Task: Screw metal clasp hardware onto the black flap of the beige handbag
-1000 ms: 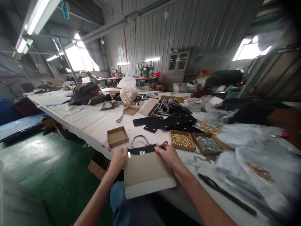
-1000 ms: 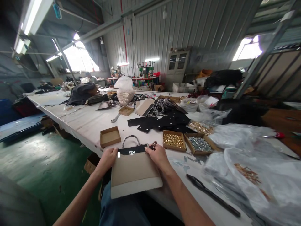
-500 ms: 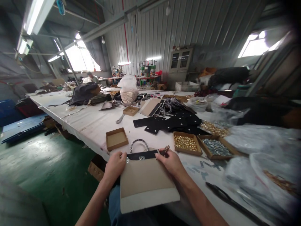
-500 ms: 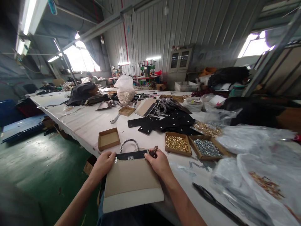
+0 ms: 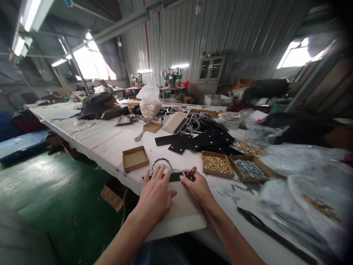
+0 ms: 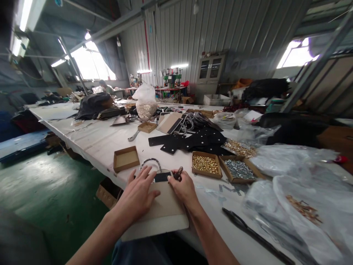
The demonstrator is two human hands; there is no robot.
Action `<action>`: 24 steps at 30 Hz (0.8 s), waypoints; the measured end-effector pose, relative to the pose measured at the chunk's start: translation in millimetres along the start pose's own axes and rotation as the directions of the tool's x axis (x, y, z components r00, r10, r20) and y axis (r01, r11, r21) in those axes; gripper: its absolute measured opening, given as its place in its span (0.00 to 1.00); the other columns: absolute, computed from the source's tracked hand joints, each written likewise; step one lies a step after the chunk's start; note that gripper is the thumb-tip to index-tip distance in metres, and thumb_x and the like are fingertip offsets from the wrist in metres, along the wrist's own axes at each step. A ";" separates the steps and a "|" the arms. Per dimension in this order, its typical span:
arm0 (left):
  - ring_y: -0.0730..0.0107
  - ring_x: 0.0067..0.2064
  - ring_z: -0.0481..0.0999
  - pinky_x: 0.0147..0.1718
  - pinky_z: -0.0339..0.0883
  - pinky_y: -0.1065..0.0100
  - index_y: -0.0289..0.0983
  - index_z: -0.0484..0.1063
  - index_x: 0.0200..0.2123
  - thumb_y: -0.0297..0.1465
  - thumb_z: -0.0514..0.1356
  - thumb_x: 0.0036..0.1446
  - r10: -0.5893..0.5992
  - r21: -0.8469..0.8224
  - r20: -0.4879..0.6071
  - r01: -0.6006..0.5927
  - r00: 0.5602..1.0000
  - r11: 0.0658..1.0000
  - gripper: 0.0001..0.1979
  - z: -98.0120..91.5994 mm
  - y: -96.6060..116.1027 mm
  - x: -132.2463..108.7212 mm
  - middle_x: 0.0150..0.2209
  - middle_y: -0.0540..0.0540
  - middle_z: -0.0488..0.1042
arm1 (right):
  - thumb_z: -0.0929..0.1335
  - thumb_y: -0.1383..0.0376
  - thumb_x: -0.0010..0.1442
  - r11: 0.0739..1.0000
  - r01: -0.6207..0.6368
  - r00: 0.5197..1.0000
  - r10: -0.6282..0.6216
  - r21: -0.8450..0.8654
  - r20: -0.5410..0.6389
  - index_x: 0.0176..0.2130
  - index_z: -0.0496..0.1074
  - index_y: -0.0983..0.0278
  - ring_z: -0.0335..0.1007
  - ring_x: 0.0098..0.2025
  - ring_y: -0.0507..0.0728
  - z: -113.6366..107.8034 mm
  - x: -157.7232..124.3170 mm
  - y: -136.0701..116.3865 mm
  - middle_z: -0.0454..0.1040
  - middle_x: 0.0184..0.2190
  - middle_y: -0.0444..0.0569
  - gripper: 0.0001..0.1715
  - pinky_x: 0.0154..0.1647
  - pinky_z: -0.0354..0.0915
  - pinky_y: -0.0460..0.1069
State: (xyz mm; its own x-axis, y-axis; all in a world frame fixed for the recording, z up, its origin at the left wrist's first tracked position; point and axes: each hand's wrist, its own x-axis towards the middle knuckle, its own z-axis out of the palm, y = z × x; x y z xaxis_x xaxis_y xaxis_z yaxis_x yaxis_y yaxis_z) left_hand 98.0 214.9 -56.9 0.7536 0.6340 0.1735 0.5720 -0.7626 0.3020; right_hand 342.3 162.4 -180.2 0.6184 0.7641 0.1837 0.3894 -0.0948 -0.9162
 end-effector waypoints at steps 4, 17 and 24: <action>0.30 0.80 0.64 0.82 0.46 0.30 0.37 0.67 0.78 0.51 0.67 0.72 0.043 0.029 -0.008 -0.043 0.999 0.999 0.40 24.4 -3.1 11.2 0.74 0.25 0.72 | 0.75 0.41 0.58 1.000 0.024 1.000 -0.024 -0.015 0.008 0.55 0.85 0.63 0.83 0.50 0.73 -0.2 0.7 -6.3 0.86 0.51 0.57 0.37 0.56 0.76 0.63; 0.40 0.59 0.85 0.59 0.76 0.50 0.46 0.84 0.64 0.44 0.70 0.62 -0.018 -0.253 0.269 0.088 0.963 0.963 0.28 20.0 -55.0 61.0 0.56 0.40 0.88 | 0.74 0.37 0.58 0.998 -0.019 0.999 0.016 -0.065 -0.042 0.54 0.87 0.64 0.81 0.43 0.72 4.1 -14.8 -5.0 0.87 0.46 0.56 0.40 0.48 0.74 0.63; 0.41 0.53 0.86 0.53 0.76 0.51 0.44 0.83 0.63 0.47 0.73 0.57 -0.032 -0.297 0.271 0.115 0.962 0.948 0.32 20.1 -55.1 75.1 0.50 0.40 0.88 | 0.81 0.37 0.53 0.978 -0.179 0.983 0.174 0.109 0.052 0.58 0.86 0.64 0.85 0.51 0.74 -3.3 -5.7 -3.5 0.88 0.47 0.55 0.46 0.52 0.77 0.62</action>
State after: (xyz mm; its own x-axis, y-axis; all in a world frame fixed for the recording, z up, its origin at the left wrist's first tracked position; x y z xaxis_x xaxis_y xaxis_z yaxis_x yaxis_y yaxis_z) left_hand 129.7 302.0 -79.4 0.7947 0.5992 -0.0967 0.5328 -0.6122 0.5842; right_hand 339.6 156.3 -176.9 0.6402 0.7682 0.0021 0.1956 -0.1603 -0.9675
